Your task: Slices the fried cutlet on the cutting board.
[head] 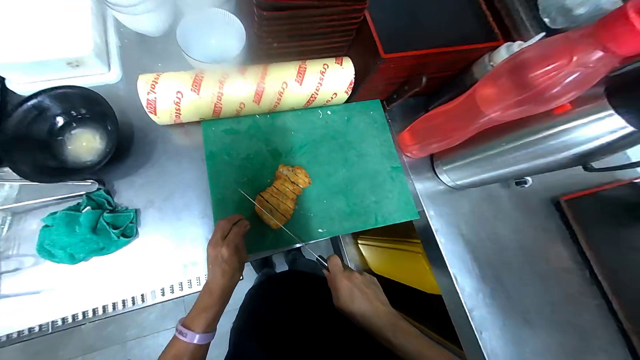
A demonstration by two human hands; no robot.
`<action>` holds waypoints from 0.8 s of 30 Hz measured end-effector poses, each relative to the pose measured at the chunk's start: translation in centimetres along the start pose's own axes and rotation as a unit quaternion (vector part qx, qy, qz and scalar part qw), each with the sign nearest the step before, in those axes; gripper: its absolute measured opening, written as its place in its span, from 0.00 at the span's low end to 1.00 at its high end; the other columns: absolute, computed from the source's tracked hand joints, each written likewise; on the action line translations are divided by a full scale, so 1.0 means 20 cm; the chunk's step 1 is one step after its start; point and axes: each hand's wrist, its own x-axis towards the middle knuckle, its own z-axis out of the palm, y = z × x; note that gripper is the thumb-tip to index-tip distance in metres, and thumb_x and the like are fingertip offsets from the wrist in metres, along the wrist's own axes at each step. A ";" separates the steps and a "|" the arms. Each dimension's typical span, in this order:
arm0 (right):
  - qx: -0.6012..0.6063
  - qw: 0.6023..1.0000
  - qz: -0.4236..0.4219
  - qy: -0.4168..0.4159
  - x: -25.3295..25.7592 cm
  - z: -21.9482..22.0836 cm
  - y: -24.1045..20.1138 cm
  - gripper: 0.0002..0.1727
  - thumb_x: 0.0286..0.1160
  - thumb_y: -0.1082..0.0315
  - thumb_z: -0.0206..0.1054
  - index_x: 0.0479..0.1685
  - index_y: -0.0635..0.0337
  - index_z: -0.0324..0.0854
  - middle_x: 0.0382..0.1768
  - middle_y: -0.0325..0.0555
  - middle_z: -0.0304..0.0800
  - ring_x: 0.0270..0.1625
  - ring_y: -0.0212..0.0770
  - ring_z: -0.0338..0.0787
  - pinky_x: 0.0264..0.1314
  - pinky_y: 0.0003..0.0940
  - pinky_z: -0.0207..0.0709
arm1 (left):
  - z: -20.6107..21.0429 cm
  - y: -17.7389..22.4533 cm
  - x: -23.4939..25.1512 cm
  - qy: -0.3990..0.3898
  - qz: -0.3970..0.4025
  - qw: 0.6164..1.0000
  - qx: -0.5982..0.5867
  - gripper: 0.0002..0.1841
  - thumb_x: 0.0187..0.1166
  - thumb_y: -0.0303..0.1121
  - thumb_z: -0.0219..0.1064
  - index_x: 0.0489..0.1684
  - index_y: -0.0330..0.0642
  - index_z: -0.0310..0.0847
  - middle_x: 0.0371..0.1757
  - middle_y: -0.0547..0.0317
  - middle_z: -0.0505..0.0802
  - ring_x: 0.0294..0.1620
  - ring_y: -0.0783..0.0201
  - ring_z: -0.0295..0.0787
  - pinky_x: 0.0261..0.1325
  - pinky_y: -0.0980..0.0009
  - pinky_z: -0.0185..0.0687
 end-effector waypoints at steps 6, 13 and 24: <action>0.002 0.994 -0.046 0.094 -0.01 0.04 0.04 0.18 0.90 0.60 0.51 0.57 0.64 0.79 0.32 0.57 0.92 0.31 0.61 0.95 0.31 0.55 0.86 | -0.06 0.00 0.00 -0.022 -0.074 0.997 -0.003 0.08 0.79 0.19 0.62 0.44 0.32 0.89 0.40 0.46 0.92 0.36 0.53 0.92 0.41 0.59 0.89; -0.019 1.000 -0.016 0.012 0.03 -0.02 0.04 0.19 0.92 0.60 0.48 0.63 0.64 0.76 0.39 0.61 0.92 0.39 0.65 0.95 0.40 0.57 0.86 | -0.11 0.00 0.07 -0.006 -0.112 0.989 0.093 0.29 0.91 0.46 0.48 0.16 0.37 0.74 0.11 0.55 0.74 0.12 0.54 0.74 0.17 0.58 0.65; -0.062 0.994 -0.022 0.083 0.00 -0.01 0.02 0.16 0.89 0.62 0.53 0.57 0.64 0.80 0.32 0.57 0.91 0.30 0.61 0.94 0.29 0.53 0.85 | -0.05 -0.08 0.14 -0.065 0.030 0.997 0.023 0.21 0.82 0.18 0.54 0.72 0.31 0.80 0.78 0.42 0.83 0.79 0.46 0.80 0.80 0.54 0.76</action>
